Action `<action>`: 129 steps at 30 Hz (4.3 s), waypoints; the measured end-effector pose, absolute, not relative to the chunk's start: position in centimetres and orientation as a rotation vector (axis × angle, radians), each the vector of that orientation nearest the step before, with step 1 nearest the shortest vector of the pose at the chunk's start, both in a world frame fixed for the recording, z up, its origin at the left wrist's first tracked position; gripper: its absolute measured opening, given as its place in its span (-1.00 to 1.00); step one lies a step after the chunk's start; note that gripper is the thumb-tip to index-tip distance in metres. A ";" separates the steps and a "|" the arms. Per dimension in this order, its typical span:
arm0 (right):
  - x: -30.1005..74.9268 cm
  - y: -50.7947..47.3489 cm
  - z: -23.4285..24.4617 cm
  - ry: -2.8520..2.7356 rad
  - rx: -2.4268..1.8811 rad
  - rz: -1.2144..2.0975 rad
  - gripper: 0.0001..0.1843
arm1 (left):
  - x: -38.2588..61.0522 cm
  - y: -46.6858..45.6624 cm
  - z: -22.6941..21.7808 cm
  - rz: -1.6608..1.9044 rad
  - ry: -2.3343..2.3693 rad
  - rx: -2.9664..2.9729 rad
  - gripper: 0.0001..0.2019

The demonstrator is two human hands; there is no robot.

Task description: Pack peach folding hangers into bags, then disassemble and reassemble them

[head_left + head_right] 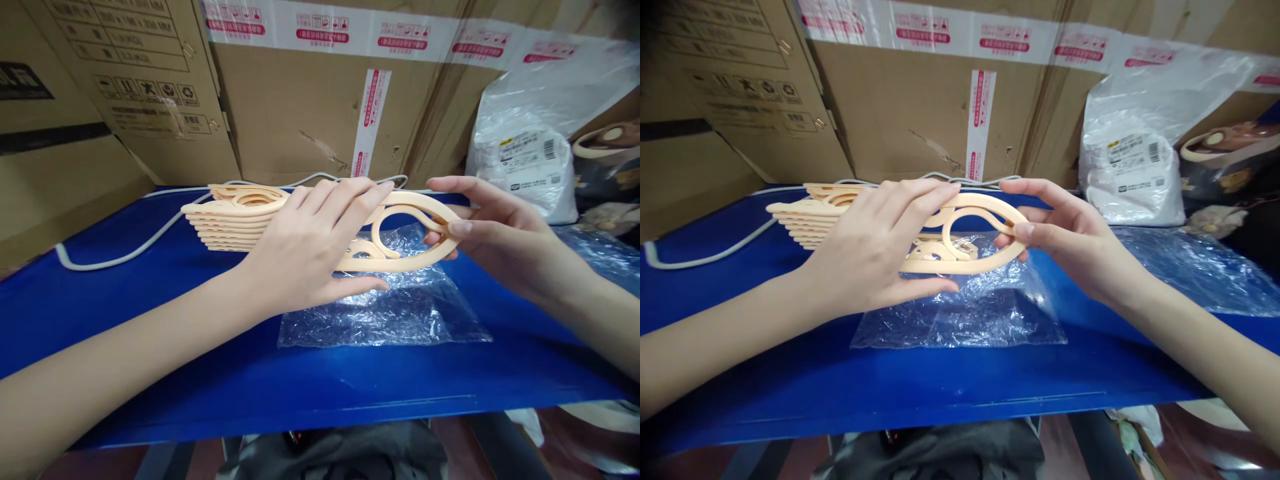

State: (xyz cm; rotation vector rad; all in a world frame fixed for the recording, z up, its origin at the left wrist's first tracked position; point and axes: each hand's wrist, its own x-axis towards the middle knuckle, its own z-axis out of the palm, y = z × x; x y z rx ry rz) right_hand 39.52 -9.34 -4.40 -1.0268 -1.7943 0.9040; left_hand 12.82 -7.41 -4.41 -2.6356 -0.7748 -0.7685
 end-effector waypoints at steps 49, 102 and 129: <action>40.6 -8.9 -4.2 -2.626 -1.303 0.528 0.01 | 9.2 -6.5 -6.7 -0.069 -1.162 -3.308 0.14; 39.9 -7.3 -6.3 -2.603 -1.026 0.559 -0.22 | 8.7 -6.6 -4.6 -0.375 -1.079 -3.230 -0.38; 39.7 -7.5 -5.7 -2.563 -1.091 0.720 -0.18 | 7.7 -6.3 -3.9 -0.158 -0.979 -3.184 -0.40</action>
